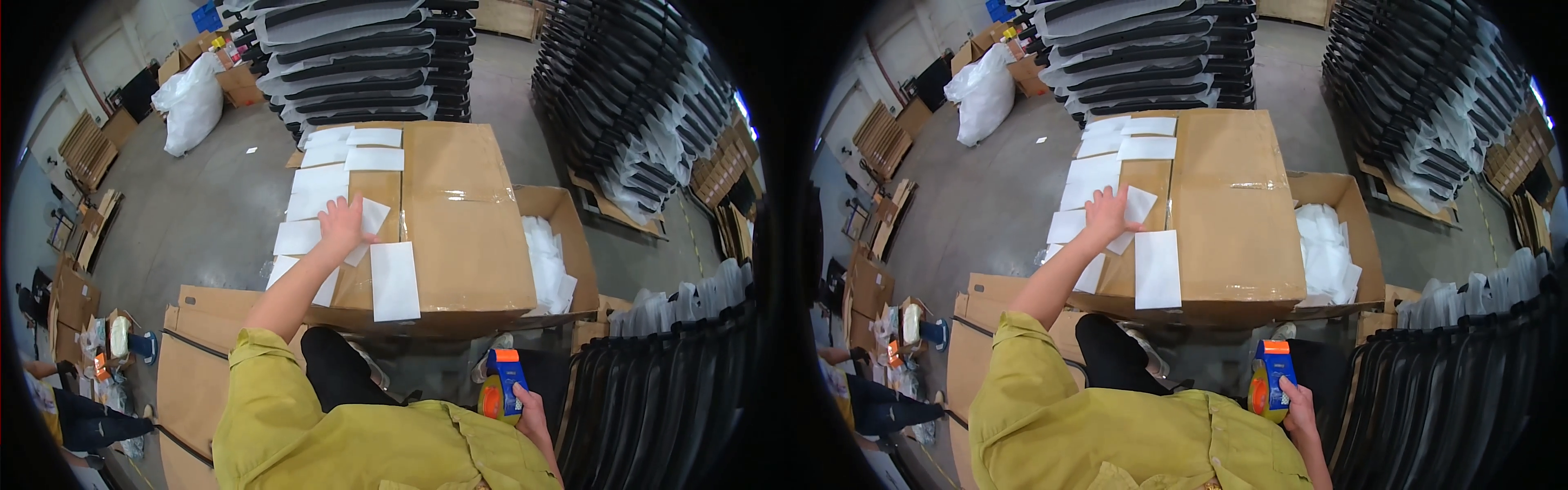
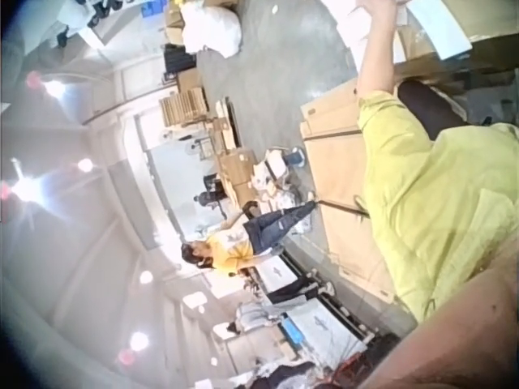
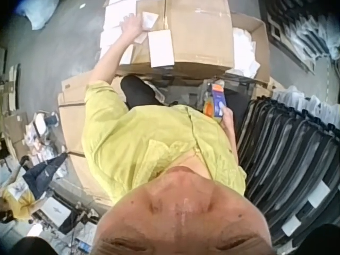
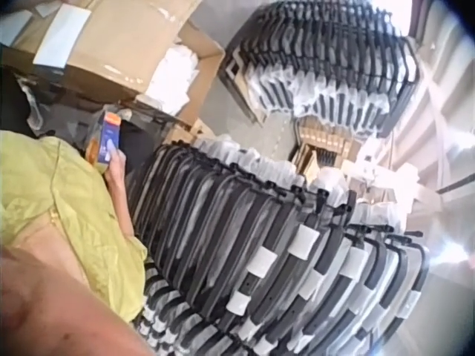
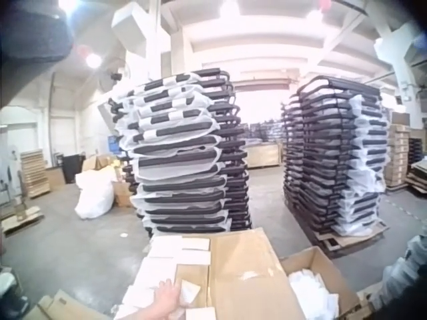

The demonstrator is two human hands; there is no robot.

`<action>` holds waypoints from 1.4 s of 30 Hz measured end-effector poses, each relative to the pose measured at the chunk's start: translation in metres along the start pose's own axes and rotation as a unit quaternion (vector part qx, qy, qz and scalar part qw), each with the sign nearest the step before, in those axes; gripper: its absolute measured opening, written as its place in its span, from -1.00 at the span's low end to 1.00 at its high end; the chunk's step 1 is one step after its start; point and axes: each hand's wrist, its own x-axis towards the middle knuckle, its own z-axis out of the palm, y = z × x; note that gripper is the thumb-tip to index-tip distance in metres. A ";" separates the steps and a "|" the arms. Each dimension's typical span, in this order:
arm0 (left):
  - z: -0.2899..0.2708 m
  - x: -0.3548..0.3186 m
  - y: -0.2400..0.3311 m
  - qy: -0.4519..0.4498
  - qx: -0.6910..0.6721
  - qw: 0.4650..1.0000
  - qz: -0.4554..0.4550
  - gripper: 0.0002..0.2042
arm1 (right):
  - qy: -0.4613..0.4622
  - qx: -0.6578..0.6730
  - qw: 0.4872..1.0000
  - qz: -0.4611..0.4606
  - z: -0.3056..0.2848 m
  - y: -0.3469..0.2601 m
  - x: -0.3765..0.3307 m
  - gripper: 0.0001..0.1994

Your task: Applying foam padding to a cardboard box using a hand-held tape dispenser.

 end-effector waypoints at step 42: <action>-0.084 -0.113 0.174 -0.430 -0.635 0.629 0.129 -0.79 | -0.146 -0.239 0.930 -0.238 0.018 -0.036 -0.062 -0.71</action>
